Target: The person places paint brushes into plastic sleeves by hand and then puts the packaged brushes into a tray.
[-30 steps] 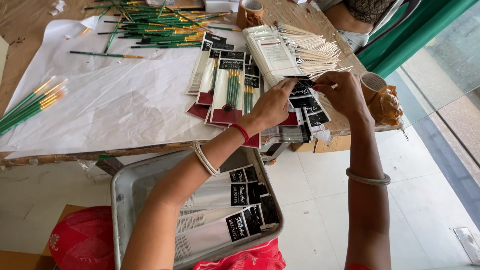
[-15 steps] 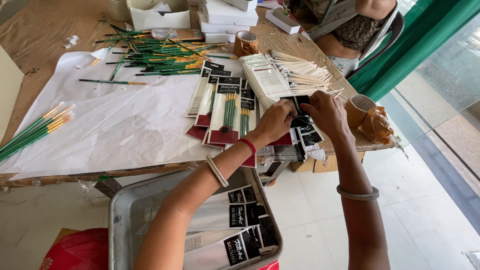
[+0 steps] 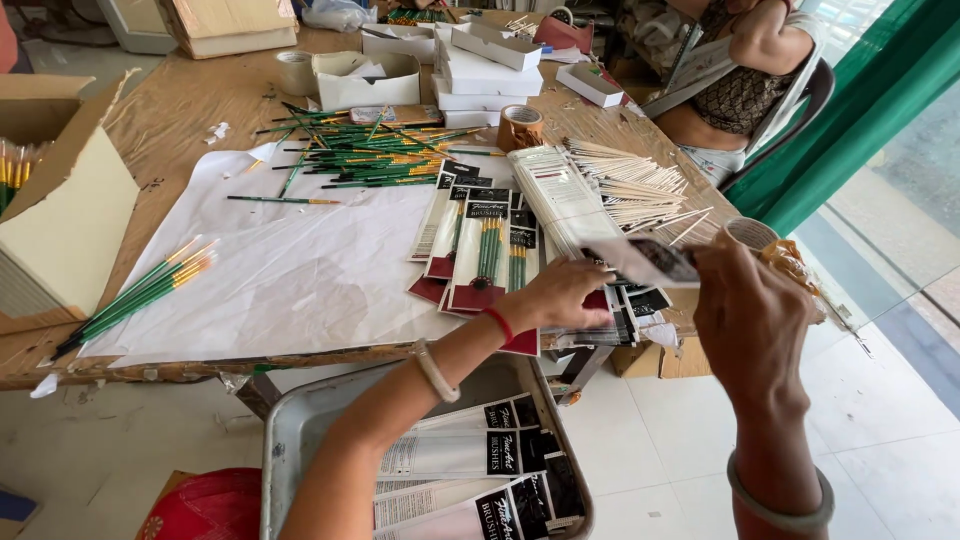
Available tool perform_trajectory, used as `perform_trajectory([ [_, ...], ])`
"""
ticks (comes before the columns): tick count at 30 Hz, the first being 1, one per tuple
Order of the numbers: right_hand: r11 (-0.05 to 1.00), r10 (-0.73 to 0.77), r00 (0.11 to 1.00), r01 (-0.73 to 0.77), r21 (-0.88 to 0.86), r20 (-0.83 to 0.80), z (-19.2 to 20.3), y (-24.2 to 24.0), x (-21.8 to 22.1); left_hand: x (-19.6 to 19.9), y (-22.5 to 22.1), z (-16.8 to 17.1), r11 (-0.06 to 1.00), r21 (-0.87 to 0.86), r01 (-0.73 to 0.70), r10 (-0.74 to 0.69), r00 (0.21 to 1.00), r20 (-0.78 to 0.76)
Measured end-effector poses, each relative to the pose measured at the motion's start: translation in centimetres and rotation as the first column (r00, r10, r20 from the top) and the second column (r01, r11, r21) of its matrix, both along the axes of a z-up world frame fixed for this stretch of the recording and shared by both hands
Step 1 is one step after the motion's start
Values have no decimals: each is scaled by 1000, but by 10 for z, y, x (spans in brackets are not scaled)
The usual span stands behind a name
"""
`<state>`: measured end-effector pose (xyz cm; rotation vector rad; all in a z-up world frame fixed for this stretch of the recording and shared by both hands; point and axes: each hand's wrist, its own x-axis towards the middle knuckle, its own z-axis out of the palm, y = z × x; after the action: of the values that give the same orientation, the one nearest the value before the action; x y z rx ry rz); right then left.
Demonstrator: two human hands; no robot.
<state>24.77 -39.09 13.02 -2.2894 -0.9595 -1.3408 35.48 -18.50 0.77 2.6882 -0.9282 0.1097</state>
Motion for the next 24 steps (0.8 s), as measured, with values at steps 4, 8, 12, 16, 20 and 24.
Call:
perform_trajectory([
  [4,984,177,984,-177,17,-29,-21,13,-75,-104,46,17,728,-518,449,-619,756,-215],
  [8,740,605,792,-599,-305,-88,-49,40,-132,-198,84,42,231,-973,15,-759,628,-171],
  [12,421,659,574,-817,-395,-485,-118,68,-158,-240,160,-6,67,-902,-426,-276,861,-427],
  [16,611,748,622,-782,-125,-232,-43,115,-177,-300,163,-36,21,-882,-471,80,880,-468],
  [20,719,689,457,-523,457,-562,-104,136,-162,-327,140,-75,150,-902,-405,288,891,-352],
  [24,793,494,11,-416,445,-870,-159,157,-155,-328,135,-22,165,-985,50,580,803,138],
])
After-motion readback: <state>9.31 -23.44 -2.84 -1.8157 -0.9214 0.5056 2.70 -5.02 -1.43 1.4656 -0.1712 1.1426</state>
